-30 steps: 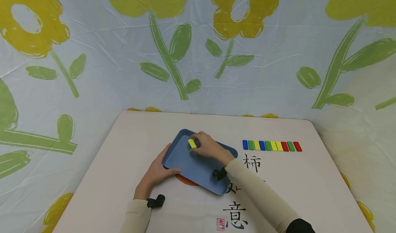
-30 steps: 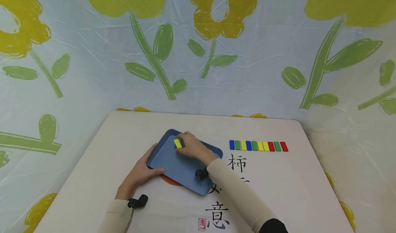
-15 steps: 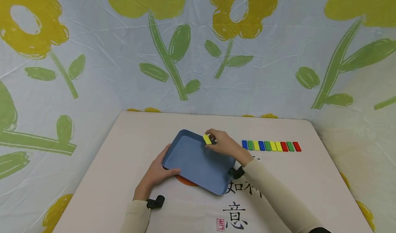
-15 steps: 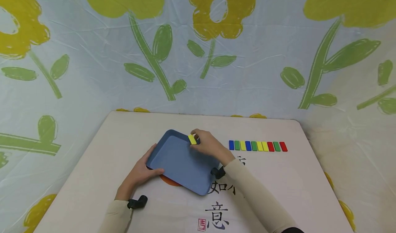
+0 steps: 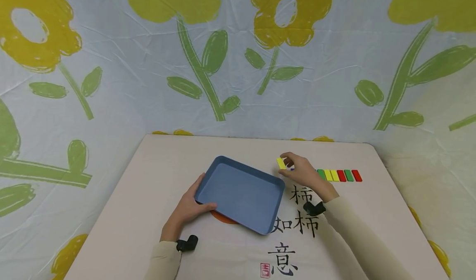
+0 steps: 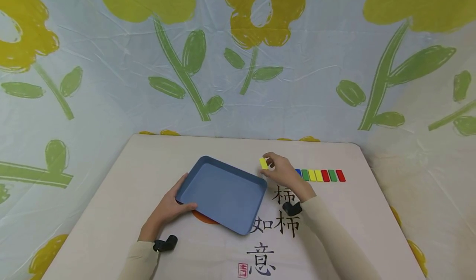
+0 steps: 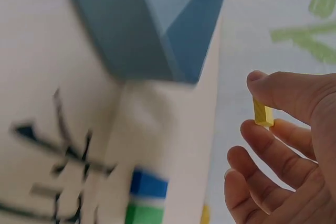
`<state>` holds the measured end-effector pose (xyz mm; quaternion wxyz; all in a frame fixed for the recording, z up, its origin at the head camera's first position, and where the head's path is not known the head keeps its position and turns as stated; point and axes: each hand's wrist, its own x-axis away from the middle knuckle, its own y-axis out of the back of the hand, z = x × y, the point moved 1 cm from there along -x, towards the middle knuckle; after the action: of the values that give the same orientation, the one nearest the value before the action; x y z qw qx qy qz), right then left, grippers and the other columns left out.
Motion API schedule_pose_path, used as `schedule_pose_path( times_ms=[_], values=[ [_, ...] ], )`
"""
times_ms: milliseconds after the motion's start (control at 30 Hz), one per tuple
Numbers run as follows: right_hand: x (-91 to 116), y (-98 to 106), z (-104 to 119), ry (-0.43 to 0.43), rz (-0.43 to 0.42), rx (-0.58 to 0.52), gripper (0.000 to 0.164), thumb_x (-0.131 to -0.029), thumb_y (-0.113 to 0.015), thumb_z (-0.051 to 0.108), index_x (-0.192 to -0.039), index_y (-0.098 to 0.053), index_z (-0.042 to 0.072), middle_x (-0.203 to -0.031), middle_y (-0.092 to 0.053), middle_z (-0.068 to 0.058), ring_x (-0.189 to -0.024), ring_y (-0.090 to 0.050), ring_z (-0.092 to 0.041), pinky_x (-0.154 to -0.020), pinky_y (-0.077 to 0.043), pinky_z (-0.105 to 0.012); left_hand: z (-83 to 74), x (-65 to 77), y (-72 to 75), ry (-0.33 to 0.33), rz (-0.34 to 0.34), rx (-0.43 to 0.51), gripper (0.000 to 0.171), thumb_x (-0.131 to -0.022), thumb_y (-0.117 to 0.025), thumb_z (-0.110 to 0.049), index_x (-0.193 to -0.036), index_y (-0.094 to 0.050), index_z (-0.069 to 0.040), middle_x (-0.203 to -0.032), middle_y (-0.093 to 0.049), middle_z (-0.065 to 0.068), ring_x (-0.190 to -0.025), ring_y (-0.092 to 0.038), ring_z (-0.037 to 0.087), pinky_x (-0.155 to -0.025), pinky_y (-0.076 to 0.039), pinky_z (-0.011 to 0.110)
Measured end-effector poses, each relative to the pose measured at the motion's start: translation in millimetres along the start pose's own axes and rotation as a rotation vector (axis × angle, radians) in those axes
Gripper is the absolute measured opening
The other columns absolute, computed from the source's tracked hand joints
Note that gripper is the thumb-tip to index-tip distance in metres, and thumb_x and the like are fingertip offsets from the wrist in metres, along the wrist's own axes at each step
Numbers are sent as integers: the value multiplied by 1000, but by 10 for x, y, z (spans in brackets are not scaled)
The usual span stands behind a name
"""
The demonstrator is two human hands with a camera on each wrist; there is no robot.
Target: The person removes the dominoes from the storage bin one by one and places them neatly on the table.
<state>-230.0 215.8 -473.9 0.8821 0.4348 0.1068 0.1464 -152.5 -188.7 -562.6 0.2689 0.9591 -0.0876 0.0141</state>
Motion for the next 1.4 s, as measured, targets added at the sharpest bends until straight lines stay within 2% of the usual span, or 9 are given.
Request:
schedule_pose_path(
  times_ms=[100,300,533,767,1000,1167,1400],
  values=[
    [93,73,-183,-29,-28,6,55,-93,-77,20,-139,-56,-2,-116,-69,-22,-108,-67,-37,-85,-58,-52,4,6,-4,5,2,4,114,-75,-90,-47,-164,-19,-40,-171,-24,1,-156,-26,36,-119,-30,66],
    [289,262,-542,-140,-41,45,55,-94,-76,20,-139,-54,-3,-121,-66,-25,-110,-65,-40,-90,-57,-56,23,13,-16,6,3,11,115,-75,-91,-46,-165,-18,-40,-171,-23,1,-156,-25,37,-119,-29,67],
    [505,530,-986,-209,-60,96,56,-93,-75,19,-137,-54,-8,-125,-61,-33,-109,-64,-48,-88,-56,-59,12,18,4,2,-2,0,115,-76,-90,-47,-165,-18,-39,-171,-23,1,-156,-26,37,-119,-30,67],
    [703,866,-1443,-243,-27,126,58,-92,-76,21,-134,-53,-12,-116,-63,-34,-104,-65,-49,-82,-58,-54,18,18,3,13,0,-1,113,-76,-90,-48,-163,-18,-46,-171,-23,0,-156,-26,37,-118,-30,67],
    [908,1121,-1857,-309,22,139,60,-94,-73,22,-135,-50,-14,-118,-58,-39,-104,-62,-53,-81,-59,-56,20,15,8,10,-1,-5,113,-76,-90,-47,-163,-18,-44,-171,-23,1,-156,-25,36,-119,-30,67],
    [993,1204,-2045,-313,26,139,57,-94,-71,17,-133,-48,-17,-116,-57,-42,-103,-61,-55,-82,-59,-58,15,12,7,10,-5,-5,114,-75,-90,-47,-164,-19,-42,-171,-23,1,-157,-25,36,-119,-30,67],
    [1023,1250,-2203,-320,36,155,54,-91,-71,14,-129,-50,-17,-114,-58,-42,-102,-60,-55,-82,-57,-60,5,9,1,17,-3,2,113,-75,-90,-48,-162,-19,-45,-171,-23,0,-157,-24,35,-120,-29,66]
  ],
)
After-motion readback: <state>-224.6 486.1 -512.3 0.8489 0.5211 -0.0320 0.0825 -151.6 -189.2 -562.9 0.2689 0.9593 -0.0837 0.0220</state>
